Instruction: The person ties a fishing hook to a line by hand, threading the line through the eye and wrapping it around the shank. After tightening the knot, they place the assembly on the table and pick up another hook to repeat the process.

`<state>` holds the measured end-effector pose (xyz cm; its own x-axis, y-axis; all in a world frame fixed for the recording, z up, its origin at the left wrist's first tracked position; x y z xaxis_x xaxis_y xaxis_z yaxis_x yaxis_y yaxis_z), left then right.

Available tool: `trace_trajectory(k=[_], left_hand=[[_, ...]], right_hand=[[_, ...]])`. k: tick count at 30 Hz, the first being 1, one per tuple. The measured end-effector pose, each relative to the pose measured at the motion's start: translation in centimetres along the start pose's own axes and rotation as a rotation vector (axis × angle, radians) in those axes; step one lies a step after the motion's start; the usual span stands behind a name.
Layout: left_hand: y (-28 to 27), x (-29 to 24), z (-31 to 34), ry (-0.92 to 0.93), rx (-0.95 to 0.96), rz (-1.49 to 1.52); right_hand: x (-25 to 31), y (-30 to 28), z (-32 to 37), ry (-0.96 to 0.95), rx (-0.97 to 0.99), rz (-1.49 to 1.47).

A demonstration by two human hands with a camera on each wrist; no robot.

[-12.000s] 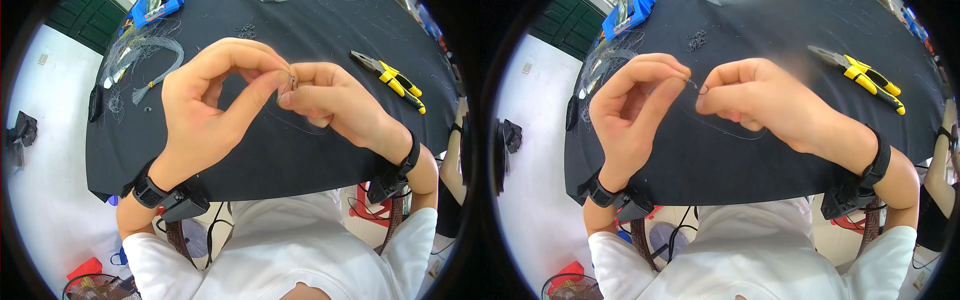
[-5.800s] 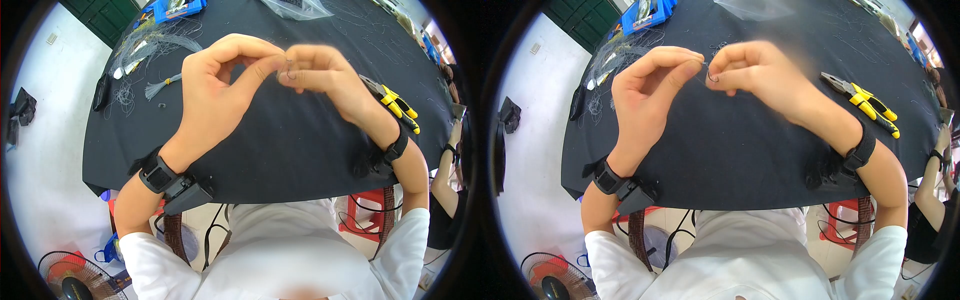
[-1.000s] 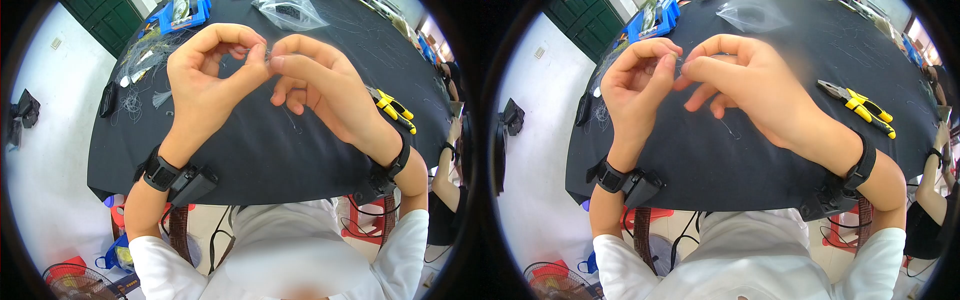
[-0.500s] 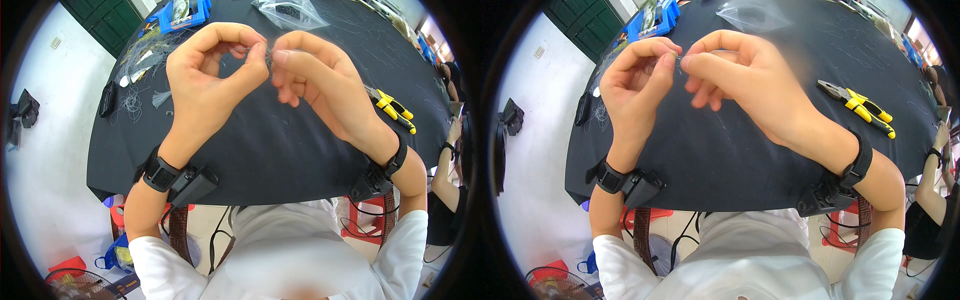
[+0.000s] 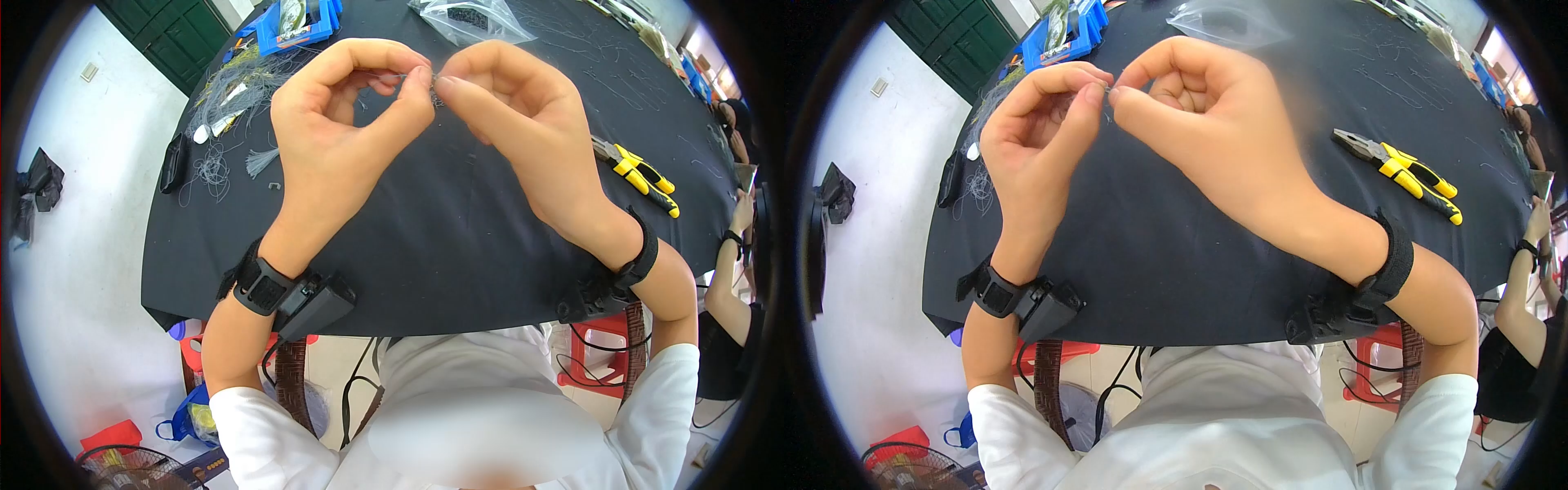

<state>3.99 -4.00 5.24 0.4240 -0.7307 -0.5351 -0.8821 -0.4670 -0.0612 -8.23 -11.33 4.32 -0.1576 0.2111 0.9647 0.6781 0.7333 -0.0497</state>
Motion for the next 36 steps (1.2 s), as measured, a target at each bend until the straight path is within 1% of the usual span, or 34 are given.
trace_trajectory(k=[5, 8, 17, 20, 23, 29, 35, 36], left_hand=[[-0.04, 0.20, 0.02, -0.019, -0.008, -0.014], [0.04, 0.14, 0.05, -0.045, -0.040, 0.011], [0.17, 0.31, 0.32, -0.131, -0.060, 0.050], [0.06, 0.25, 0.31, -0.093, -0.063, 0.015], [0.08, 0.07, 0.28, -0.100, -0.061, 0.003], [0.10, 0.25, 0.31, -0.090, -0.036, -0.011], [-0.25, 0.54, 0.44, -0.224, -0.051, 0.095], [-0.23, 0.53, 0.43, -0.223, -0.043, 0.103]], right_hand=[[0.18, 0.02, -0.20, -0.047, -0.067, 0.087], [0.34, 0.11, -0.34, -0.134, -0.107, 0.137], [0.17, 0.11, -0.42, -0.170, -0.137, 0.173], [0.02, 0.25, -0.40, -0.187, -0.151, 0.171], [0.01, 0.31, -0.41, -0.234, -0.154, 0.182], [-0.17, 0.23, -0.43, -0.207, -0.152, 0.170], [0.22, 0.01, -0.48, -0.261, -0.142, 0.253], [0.25, -0.03, -0.47, -0.264, -0.136, 0.257]])
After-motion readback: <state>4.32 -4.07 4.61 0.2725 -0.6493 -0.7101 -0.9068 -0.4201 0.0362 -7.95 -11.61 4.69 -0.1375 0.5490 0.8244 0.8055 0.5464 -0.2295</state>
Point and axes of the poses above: each hand's wrist, its own z-axis away from the middle knuckle, its own y-axis out of the palm, x = y × z, the point moved 5 cm from there along -z, towards the middle knuckle, and after that the axes turned 11 degrees about y, right-handed, at the moved point
